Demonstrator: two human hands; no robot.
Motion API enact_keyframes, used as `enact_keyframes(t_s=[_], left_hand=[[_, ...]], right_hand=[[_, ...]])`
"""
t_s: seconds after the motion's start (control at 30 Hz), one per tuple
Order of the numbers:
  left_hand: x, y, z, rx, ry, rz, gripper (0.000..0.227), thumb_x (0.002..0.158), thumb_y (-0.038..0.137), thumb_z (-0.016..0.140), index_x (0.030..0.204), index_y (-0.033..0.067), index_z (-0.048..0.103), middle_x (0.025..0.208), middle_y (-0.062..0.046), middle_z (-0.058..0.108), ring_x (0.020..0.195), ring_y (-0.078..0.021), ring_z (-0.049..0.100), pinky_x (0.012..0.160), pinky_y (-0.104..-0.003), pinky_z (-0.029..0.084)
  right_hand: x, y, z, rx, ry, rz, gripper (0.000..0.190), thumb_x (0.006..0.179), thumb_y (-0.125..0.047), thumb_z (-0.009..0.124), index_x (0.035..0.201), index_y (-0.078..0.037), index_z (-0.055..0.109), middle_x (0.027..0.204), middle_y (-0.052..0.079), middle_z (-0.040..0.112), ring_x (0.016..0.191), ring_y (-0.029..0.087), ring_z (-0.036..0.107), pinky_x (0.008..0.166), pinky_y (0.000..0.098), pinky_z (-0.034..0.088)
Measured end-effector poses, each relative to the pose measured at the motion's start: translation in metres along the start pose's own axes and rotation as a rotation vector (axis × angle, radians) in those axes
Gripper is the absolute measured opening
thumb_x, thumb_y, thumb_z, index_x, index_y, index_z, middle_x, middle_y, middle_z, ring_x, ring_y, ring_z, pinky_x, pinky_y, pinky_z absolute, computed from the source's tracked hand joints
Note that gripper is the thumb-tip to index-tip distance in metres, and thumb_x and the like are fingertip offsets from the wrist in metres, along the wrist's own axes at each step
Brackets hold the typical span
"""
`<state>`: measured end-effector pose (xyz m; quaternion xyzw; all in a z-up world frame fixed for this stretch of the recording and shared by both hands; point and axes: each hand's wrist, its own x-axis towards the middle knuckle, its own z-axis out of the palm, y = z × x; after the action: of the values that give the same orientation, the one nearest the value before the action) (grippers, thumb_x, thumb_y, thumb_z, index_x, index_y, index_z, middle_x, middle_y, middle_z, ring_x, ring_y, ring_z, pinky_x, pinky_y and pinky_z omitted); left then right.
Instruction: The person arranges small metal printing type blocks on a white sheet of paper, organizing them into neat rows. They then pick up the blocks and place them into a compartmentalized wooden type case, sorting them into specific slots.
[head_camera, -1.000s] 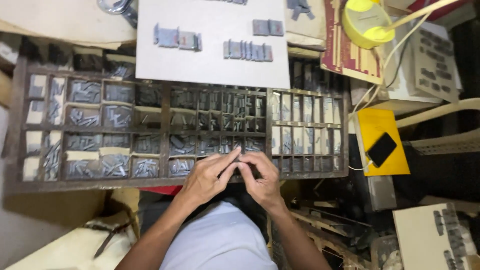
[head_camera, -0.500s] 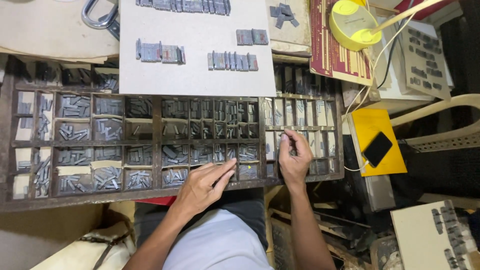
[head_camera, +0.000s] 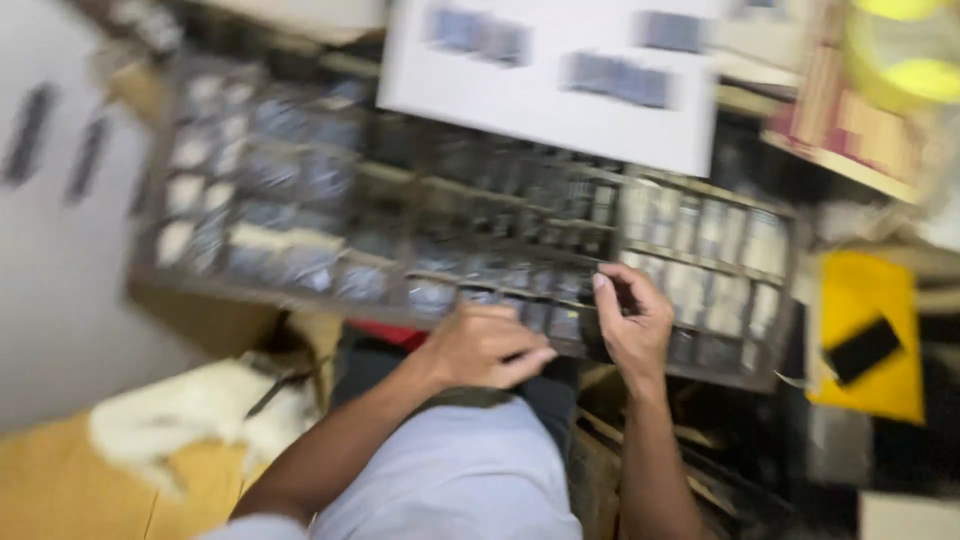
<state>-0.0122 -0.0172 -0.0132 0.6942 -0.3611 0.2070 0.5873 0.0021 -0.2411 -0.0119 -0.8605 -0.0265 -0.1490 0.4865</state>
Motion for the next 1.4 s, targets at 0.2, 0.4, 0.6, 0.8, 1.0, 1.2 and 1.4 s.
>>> enact_keyframes(t_s=[0.2, 0.4, 0.6, 0.8, 1.0, 1.2, 1.4], left_hand=[[-0.036, -0.001, -0.002, 0.123, -0.022, 0.068, 0.030, 0.095, 0.031, 0.066, 0.070, 0.0140, 0.067, 0.055, -0.004, 0.058, 0.050, -0.0227, 0.057, 0.049, -0.032, 0.051], [-0.043, -0.001, -0.006, 0.131, -0.012, -0.005, 0.025, 0.092, 0.026, 0.067, 0.070, 0.0160, 0.065, 0.055, -0.005, 0.060, 0.049, -0.0245, 0.059, 0.048, -0.035, 0.050], [-0.040, 0.009, -0.026, 0.121, -0.009, -0.003, 0.023, 0.095, 0.026, 0.067, 0.075, 0.0141, 0.069, 0.059, -0.008, 0.061, 0.051, -0.0258, 0.059, 0.049, -0.034, 0.051], [-0.024, 0.020, -0.043, 0.066, -0.046, -0.033, 0.009, 0.091, 0.012, 0.072, 0.091, 0.0053, 0.078, 0.066, -0.015, 0.068, 0.054, -0.0327, 0.065, 0.050, -0.039, 0.055], [-0.023, 0.013, -0.048, 0.289, -0.078, 0.000, 0.009, 0.089, 0.011, 0.076, 0.097, 0.0067, 0.075, 0.078, -0.002, 0.075, 0.059, -0.0186, 0.062, 0.069, -0.033, 0.056], [-0.020, 0.006, -0.049, 0.376, 0.080, -0.160, 0.007, 0.082, 0.003, 0.079, 0.088, 0.0042, 0.076, 0.073, -0.002, 0.073, 0.051, -0.0169, 0.052, 0.061, -0.030, 0.050], [-0.022, 0.005, -0.032, 0.504, 0.072, -0.424, 0.010, 0.086, 0.012, 0.077, 0.081, 0.0036, 0.079, 0.064, -0.009, 0.071, 0.046, -0.0185, 0.054, 0.052, -0.033, 0.045]], right_hand=[[0.008, -0.059, 0.062, 0.158, -0.293, -0.138, 0.013, 0.090, 0.000, 0.075, 0.102, -0.005, 0.079, 0.081, 0.010, 0.072, 0.070, 0.015, 0.065, 0.063, 0.0343, 0.054], [0.022, -0.113, 0.115, 0.270, -0.488, -0.246, 0.015, 0.089, -0.006, 0.077, 0.102, -0.011, 0.081, 0.078, 0.007, 0.076, 0.070, 0.019, 0.073, 0.067, 0.0325, 0.057], [0.022, -0.097, 0.095, 0.133, -0.374, -0.232, 0.031, 0.098, -0.008, 0.069, 0.128, -0.003, 0.068, 0.103, 0.018, 0.077, 0.102, 0.030, 0.074, 0.085, 0.0440, 0.057], [-0.017, -0.001, 0.013, 0.045, -0.106, 0.126, 0.019, 0.094, -0.008, 0.072, 0.111, -0.006, 0.079, 0.089, 0.013, 0.080, 0.084, 0.017, 0.073, 0.078, 0.0362, 0.059], [-0.003, 0.042, -0.088, -0.284, 0.224, 0.211, 0.021, 0.096, -0.021, 0.068, 0.108, -0.007, 0.078, 0.110, 0.005, 0.078, 0.102, 0.013, 0.070, 0.086, 0.0265, 0.053], [0.063, 0.106, -0.150, -0.626, 0.337, -0.019, 0.020, 0.094, -0.016, 0.064, 0.106, -0.006, 0.077, 0.091, 0.009, 0.073, 0.081, 0.025, 0.067, 0.075, 0.0378, 0.049], [0.135, 0.109, -0.145, -0.854, 0.093, 0.042, 0.022, 0.099, -0.015, 0.062, 0.111, -0.008, 0.078, 0.089, 0.019, 0.071, 0.078, 0.035, 0.066, 0.062, 0.0485, 0.050]])
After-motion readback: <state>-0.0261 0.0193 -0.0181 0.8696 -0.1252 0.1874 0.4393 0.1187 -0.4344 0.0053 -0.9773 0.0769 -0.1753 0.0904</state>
